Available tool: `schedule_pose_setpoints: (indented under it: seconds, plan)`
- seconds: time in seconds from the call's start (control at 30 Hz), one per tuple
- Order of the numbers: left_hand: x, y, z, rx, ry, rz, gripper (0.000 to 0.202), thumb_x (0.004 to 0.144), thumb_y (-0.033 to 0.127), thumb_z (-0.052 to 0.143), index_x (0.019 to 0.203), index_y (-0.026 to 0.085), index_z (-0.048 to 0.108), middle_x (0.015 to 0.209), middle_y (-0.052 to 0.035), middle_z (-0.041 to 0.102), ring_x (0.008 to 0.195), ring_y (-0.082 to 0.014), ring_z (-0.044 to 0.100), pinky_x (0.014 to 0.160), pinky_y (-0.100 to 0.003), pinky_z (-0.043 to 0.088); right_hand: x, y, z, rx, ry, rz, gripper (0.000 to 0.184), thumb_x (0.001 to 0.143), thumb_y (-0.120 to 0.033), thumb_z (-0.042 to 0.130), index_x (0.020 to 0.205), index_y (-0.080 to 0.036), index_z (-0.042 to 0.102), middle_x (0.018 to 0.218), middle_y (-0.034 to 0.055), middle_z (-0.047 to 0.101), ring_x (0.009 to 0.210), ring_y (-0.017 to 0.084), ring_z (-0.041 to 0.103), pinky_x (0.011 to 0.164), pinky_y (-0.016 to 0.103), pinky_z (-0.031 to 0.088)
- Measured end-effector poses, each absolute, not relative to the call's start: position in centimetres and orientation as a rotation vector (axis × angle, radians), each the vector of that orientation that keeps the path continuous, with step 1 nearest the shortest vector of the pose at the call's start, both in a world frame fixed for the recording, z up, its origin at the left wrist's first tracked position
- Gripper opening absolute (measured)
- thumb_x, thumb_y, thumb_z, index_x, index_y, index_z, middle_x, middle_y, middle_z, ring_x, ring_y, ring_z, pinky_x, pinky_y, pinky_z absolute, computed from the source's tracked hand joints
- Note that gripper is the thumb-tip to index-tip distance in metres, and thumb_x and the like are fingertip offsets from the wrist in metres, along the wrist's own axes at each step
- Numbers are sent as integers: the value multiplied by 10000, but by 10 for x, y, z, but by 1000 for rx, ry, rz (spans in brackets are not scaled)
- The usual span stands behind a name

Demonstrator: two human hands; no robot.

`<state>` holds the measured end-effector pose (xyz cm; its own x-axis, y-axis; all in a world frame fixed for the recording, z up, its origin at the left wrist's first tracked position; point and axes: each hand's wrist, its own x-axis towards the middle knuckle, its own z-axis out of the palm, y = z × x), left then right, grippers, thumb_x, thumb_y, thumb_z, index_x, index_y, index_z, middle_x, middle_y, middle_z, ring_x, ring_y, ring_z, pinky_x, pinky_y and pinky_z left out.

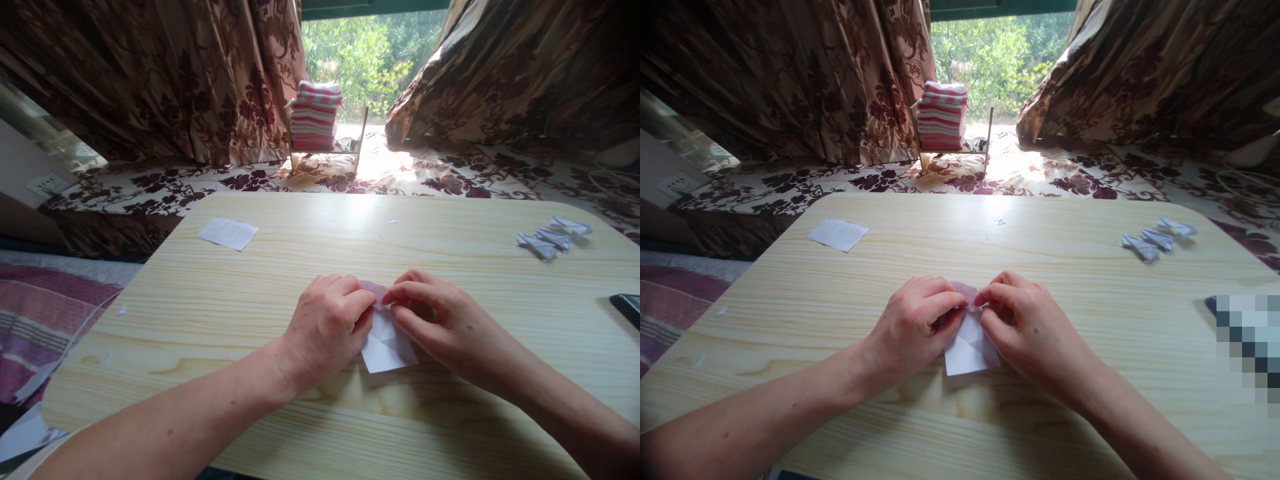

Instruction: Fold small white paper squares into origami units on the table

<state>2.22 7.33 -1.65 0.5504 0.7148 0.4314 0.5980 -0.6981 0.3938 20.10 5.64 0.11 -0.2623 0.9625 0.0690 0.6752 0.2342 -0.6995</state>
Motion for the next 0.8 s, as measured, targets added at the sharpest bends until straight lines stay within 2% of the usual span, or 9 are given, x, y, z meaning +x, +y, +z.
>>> schedule_pose_setpoints:
  seconds: [0.23, 0.43, 0.57, 0.7, 0.8]
  plan:
    - [20, 73, -16, 2525, 1117, 875, 122, 812, 111, 548, 809, 141, 665, 760, -50, 657, 743, -180, 597, 686, -313, 481, 199, 55, -5, -1501, -2026, 656, 79, 806, -270, 589, 808, -199, 623, 830, 41, 590, 674, 157, 564, 606, 290, 461]
    - [19, 73, -10, 2412, 1140, 928, 95, 798, 103, 551, 822, 141, 634, 787, -40, 613, 717, -155, 566, 677, -295, 492, 196, 54, -9, -1460, -1994, 605, 114, 847, -218, 547, 747, -198, 598, 768, 24, 569, 640, 145, 526, 607, 293, 425]
    - [19, 87, 1, 2256, 1222, 1056, 198, 770, 97, 558, 956, 115, 622, 914, -72, 615, 851, -174, 576, 788, -327, 505, 197, 54, -11, -1445, -2016, 573, 87, 832, -164, 540, 789, -195, 609, 792, 26, 569, 643, 143, 516, 597, 289, 412]
    - [22, 101, 7, 2077, 1243, 785, 341, 741, 119, 571, 1076, 132, 634, 884, -43, 686, 886, -194, 592, 828, -366, 498, 199, 54, -14, -1432, -2056, 525, 91, 824, -154, 532, 797, -189, 611, 799, 33, 570, 653, 150, 513, 599, 296, 406]
    - [23, 104, 7, 2000, 1202, 654, 247, 755, 167, 570, 967, 164, 697, 855, -29, 705, 814, -174, 611, 773, -322, 503, 199, 55, -15, -1427, -2040, 466, 83, 816, -170, 542, 775, -186, 612, 772, 30, 572, 643, 153, 513, 590, 298, 398]
